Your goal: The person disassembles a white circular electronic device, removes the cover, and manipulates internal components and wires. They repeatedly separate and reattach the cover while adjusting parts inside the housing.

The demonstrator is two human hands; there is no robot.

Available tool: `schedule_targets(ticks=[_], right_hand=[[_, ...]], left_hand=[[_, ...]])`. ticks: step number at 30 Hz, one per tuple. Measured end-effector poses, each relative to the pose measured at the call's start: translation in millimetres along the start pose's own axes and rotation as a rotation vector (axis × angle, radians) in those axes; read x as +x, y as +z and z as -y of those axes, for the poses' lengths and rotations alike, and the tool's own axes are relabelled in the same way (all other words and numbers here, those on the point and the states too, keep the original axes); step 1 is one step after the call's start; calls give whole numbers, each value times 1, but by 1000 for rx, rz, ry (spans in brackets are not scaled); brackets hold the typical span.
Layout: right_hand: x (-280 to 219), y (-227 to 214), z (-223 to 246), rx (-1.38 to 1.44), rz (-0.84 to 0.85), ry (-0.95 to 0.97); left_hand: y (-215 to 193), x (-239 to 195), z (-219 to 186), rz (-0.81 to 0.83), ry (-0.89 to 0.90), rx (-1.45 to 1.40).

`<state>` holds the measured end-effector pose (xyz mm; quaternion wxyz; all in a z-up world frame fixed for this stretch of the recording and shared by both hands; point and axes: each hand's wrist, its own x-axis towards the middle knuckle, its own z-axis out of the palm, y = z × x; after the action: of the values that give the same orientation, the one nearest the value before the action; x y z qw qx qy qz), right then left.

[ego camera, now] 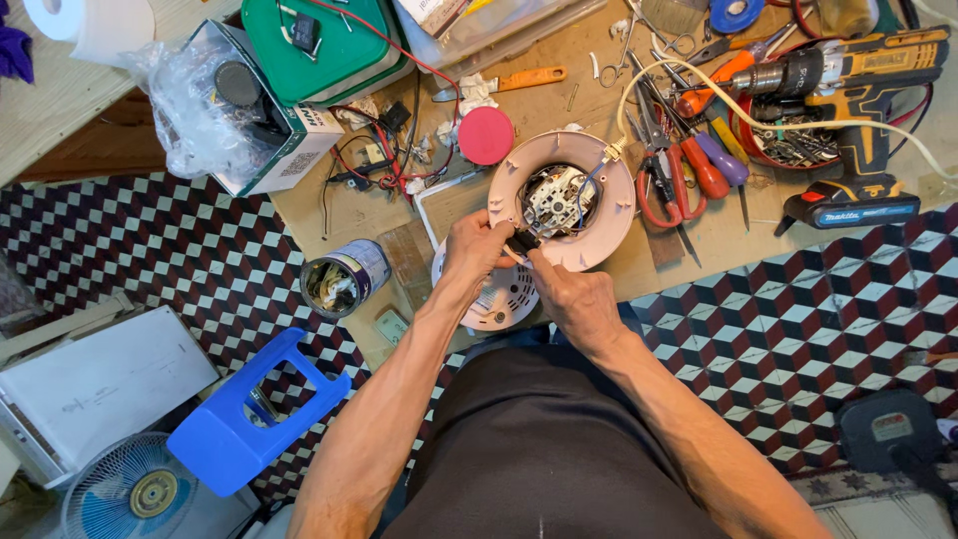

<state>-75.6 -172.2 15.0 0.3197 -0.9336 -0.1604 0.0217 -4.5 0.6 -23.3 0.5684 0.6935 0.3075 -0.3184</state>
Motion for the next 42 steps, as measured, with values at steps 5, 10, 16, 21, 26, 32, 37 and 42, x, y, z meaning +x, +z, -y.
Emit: schedule_targets(ticks=[5,10,16,21,26,32,37,42], right_hand=[[-1,5,6,-16,-60,9],[1,-1,11,-8,-53,6],[2,-5,16,13,-34,20],[4,-7,20,30,-8,54],[3,-6,21,3,11,66],[3,-4,20,-12,3,31],[1,-6,24,-10,29,26],[0,-9,25,4,78,39]], left_hand=[[-1,5,3,-7,36,81],[-5,6,15,73,60,-21],[0,-13,35,127,87,-157],[8,-24,33,76,148,-253],[20,-32,26,-153,164,-11],[35,-36,22,-361,214,78],[37,-35,23,-388,260,44],[37,-34,22,-346,176,136]])
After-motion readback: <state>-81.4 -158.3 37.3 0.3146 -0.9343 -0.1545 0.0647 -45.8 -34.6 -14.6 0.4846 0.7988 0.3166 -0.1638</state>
